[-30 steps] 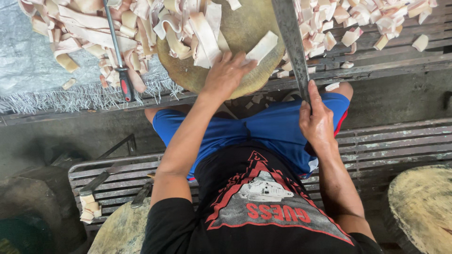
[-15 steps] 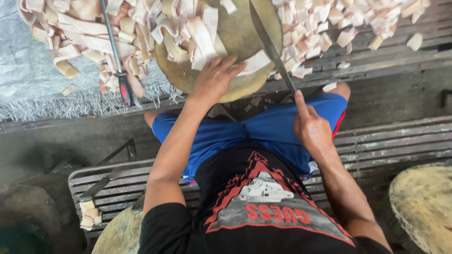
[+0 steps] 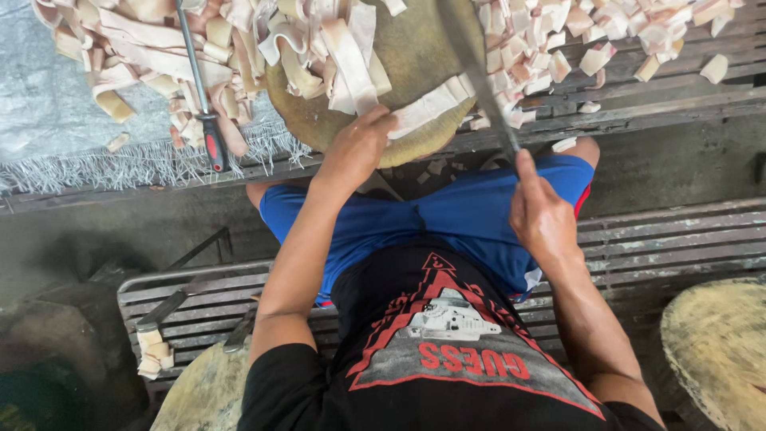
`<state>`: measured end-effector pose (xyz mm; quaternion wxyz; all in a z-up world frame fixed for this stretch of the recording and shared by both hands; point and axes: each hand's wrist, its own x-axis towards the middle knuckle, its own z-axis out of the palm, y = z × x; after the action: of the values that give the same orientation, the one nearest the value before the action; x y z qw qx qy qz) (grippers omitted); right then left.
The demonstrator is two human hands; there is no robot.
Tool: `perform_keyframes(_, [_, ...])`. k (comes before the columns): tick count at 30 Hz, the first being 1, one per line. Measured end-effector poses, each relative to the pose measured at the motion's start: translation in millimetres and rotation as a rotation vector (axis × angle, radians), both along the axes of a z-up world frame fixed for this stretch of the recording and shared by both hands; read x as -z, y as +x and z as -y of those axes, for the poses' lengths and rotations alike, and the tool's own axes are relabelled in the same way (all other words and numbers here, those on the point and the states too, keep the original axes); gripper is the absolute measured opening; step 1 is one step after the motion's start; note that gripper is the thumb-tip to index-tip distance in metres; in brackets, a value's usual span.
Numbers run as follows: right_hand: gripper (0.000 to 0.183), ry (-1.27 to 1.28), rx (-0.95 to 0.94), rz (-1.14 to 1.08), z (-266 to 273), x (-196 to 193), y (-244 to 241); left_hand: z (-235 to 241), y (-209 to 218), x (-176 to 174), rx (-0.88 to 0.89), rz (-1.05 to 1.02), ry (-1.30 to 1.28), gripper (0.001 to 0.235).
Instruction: The person sits cross-legged on a metal bench and uses a large knife to chop strips of pork skin on a round wooden cutting board. The person repeatedly picks up strips, slices them into smaller pieces, and occasionally adjusts the pile of cut pieces on the board.
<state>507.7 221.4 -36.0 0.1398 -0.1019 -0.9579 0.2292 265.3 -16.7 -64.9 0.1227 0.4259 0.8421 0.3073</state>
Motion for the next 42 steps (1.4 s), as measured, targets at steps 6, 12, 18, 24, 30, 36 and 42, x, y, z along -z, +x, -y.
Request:
perform_keyframes(6, [0.059, -0.054, -0.012, -0.099, 12, 5, -5, -14, -1, 8, 0.007, -0.005, 0.048, 0.019])
perform_keyframes(12, [0.057, -0.018, -0.010, -0.043, 7, -5, -5, -18, 2, 18, 0.008, -0.070, 0.100, 0.017])
perform_keyframes(18, [0.060, 0.014, -0.003, -0.235, 10, 0, -1, -30, 3, 25, -0.002, -0.010, 0.047, 0.017])
perform_keyframes(24, [0.067, 0.025, -0.039, 0.123, 10, 8, -5, -35, 2, 30, 0.016, -0.103, 0.094, 0.021])
perform_keyframes(30, [0.057, -0.024, 0.037, -0.290, 7, 0, 8, -48, 5, 35, -0.015, -0.035, 0.112, 0.016])
perform_keyframes(36, [0.066, 0.024, -0.057, 0.180, 18, 6, -13, -54, 3, 30, -0.008, -0.026, 0.114, 0.017])
perform_keyframes(42, [0.056, -0.053, 0.047, -0.197, 14, -7, 8, -48, 7, 22, -0.043, 0.045, 0.066, 0.022])
